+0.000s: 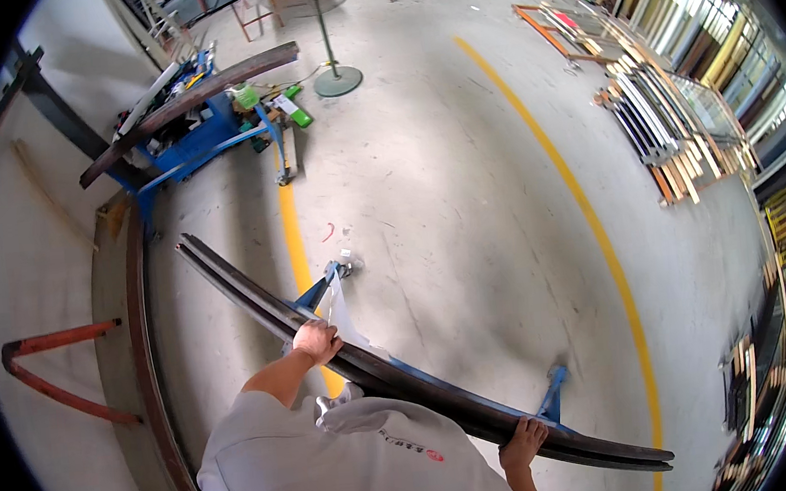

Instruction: The person uses a power drill to drive screws into a black metal frame, then uses a spreader clamp to hold or adjust the frame parts, and finally picks up and moves metal bars within the workshop.

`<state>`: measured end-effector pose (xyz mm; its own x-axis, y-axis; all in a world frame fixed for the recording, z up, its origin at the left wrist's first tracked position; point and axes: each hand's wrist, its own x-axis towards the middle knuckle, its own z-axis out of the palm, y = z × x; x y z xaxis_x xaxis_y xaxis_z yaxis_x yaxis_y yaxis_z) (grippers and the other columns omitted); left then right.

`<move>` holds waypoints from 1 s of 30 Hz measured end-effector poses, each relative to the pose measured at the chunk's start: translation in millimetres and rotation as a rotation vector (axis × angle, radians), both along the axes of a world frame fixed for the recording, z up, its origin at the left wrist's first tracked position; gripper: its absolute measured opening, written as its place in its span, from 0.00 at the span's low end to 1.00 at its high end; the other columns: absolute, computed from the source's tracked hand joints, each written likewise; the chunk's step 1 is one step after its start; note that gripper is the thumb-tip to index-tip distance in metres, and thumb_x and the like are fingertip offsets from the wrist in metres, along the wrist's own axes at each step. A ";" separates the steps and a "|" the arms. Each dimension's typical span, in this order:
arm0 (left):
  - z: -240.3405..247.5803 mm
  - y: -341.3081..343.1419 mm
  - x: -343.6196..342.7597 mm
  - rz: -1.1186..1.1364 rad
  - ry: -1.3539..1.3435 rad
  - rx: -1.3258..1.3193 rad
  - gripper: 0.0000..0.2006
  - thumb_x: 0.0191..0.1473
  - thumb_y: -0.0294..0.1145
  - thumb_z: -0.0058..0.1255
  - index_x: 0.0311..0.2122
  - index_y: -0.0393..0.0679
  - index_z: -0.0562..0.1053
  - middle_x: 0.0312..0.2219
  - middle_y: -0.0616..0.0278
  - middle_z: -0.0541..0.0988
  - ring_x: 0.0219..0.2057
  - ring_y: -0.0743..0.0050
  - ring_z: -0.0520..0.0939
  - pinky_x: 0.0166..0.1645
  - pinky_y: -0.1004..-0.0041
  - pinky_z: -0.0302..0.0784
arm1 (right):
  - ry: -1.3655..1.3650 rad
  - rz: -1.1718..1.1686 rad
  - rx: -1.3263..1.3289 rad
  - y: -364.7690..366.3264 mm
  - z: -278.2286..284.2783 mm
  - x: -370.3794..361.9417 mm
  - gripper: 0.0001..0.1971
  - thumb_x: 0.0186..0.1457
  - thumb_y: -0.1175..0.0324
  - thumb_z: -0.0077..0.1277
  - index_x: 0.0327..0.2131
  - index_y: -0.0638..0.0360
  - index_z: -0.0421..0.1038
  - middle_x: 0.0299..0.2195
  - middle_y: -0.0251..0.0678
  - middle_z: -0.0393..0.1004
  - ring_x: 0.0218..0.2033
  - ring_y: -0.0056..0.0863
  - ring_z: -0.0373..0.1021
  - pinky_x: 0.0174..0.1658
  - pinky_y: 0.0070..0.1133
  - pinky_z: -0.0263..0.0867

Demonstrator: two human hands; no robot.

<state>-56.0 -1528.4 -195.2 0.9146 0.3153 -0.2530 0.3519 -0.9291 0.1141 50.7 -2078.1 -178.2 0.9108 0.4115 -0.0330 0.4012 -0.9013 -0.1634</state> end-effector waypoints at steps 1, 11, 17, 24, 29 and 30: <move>-0.3 15.7 -16.7 0.016 -0.023 0.001 0.17 0.54 0.47 0.47 0.28 0.44 0.78 0.27 0.55 0.80 0.36 0.53 0.81 0.48 0.59 0.76 | 0.026 0.016 0.007 18.0 2.4 -2.7 0.26 0.42 0.75 0.54 0.49 0.68 0.65 0.46 0.56 0.66 0.54 0.57 0.61 0.64 0.49 0.47; -9.0 189.8 -119.3 0.133 -0.273 -0.046 0.15 0.51 0.44 0.52 0.22 0.43 0.74 0.22 0.56 0.78 0.31 0.52 0.81 0.41 0.56 0.76 | 0.087 0.267 -0.081 216.4 6.5 10.2 0.31 0.37 0.71 0.61 0.49 0.66 0.63 0.44 0.53 0.64 0.52 0.56 0.60 0.62 0.49 0.49; -2.1 322.4 -140.9 0.280 -0.343 -0.016 0.16 0.51 0.45 0.53 0.26 0.41 0.76 0.25 0.52 0.79 0.34 0.50 0.81 0.46 0.58 0.76 | 0.055 0.387 -0.086 375.1 11.4 38.3 0.38 0.30 0.69 0.67 0.50 0.61 0.63 0.47 0.52 0.63 0.53 0.55 0.60 0.62 0.48 0.49; -11.7 472.2 -125.3 0.465 -0.624 0.176 0.24 0.49 0.37 0.54 0.49 0.30 0.71 0.36 0.43 0.76 0.42 0.45 0.77 0.48 0.57 0.75 | 0.068 0.431 -0.199 587.5 14.0 85.4 0.41 0.31 0.66 0.72 0.52 0.58 0.62 0.48 0.49 0.65 0.56 0.51 0.60 0.65 0.46 0.47; 0.7 546.8 -102.2 0.537 -0.774 0.114 0.25 0.50 0.35 0.55 0.50 0.30 0.69 0.38 0.42 0.76 0.43 0.43 0.77 0.50 0.57 0.74 | 0.044 0.503 -0.201 738.4 6.0 119.0 0.46 0.28 0.66 0.72 0.54 0.59 0.59 0.48 0.50 0.64 0.56 0.51 0.60 0.64 0.42 0.50; -2.8 566.8 -98.5 0.568 -0.739 0.088 0.25 0.50 0.37 0.56 0.50 0.31 0.70 0.38 0.42 0.76 0.44 0.45 0.77 0.53 0.58 0.74 | 0.050 0.526 -0.195 768.9 9.3 124.2 0.46 0.28 0.66 0.72 0.54 0.59 0.59 0.48 0.50 0.64 0.56 0.51 0.60 0.64 0.42 0.50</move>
<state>-154.5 -961.6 -198.0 0.5371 0.7546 0.3770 0.6218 -0.6562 0.4276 174.9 -1309.2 -168.9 0.5801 0.7915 -0.1922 0.8006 -0.5975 -0.0444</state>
